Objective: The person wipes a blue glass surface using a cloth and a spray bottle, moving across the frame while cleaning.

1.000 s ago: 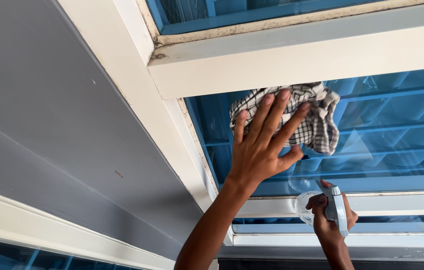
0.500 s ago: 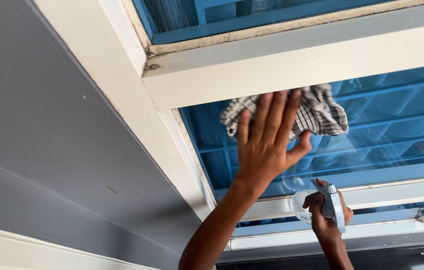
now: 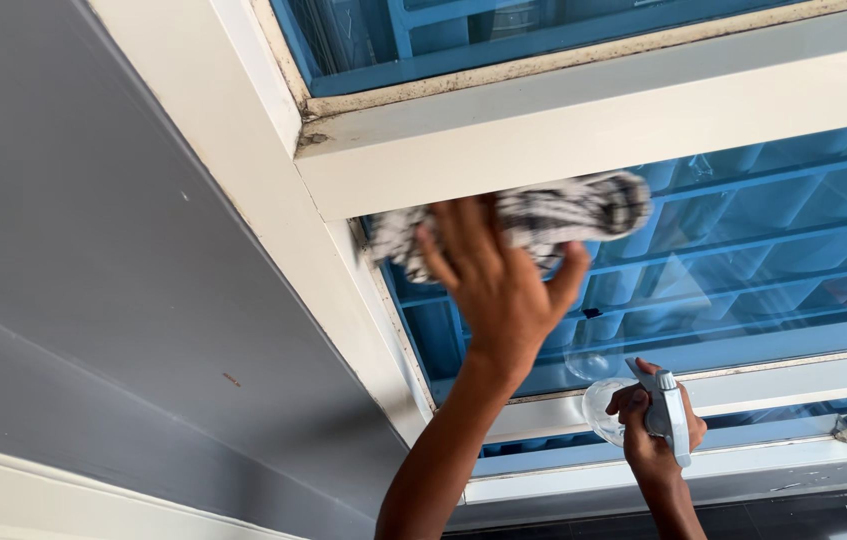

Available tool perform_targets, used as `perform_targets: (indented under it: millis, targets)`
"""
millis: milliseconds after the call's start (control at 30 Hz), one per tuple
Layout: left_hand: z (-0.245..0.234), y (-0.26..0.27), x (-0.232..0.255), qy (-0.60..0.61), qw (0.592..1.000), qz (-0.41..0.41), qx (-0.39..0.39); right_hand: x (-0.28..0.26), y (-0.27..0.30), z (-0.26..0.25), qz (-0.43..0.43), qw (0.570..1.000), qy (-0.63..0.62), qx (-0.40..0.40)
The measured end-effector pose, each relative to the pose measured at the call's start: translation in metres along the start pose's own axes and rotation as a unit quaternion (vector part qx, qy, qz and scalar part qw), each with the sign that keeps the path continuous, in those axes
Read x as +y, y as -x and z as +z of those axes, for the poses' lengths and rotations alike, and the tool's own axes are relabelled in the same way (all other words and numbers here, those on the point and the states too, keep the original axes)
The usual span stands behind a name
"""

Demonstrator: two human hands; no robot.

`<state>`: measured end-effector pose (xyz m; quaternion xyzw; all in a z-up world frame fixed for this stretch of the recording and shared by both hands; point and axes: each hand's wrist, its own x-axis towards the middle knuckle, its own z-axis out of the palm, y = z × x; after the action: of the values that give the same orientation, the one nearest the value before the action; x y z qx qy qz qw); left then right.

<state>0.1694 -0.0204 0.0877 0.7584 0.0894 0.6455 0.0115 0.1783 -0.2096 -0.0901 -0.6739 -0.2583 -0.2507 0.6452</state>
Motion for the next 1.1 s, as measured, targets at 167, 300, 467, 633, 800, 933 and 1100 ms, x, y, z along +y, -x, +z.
perform_targets:
  millis: [167,300,467,633,800,933,1100]
  targets:
    - [-0.001,0.013,0.001,-0.069,0.988,0.124,-0.068,0.007,0.002,-0.004,-0.004,0.999,0.051,-0.016]
    - [-0.015,0.020,-0.026,-0.028,0.993,0.066,-0.098,0.016,0.008,-0.009,-0.037,0.999,0.012,-0.027]
    - [-0.023,0.013,-0.029,0.027,0.998,-0.057,-0.027,0.030,0.009,-0.014,-0.051,0.997,-0.006,-0.049]
    - [0.007,0.000,0.000,0.027,0.999,-0.021,0.037,0.034,0.009,-0.017,-0.058,0.996,0.016,-0.066]
    - [0.011,0.011,0.008,-0.022,0.995,0.081,-0.060,0.027,-0.003,-0.022,-0.091,0.989,-0.005,-0.114]
    - [-0.001,0.013,-0.013,-0.007,0.999,0.025,-0.044,0.031,-0.001,-0.023,-0.067,0.991,0.017,-0.113]
    - [-0.019,0.002,-0.017,-0.005,0.996,-0.082,0.026,0.040,-0.001,-0.025,-0.046,0.995,0.013,-0.093]
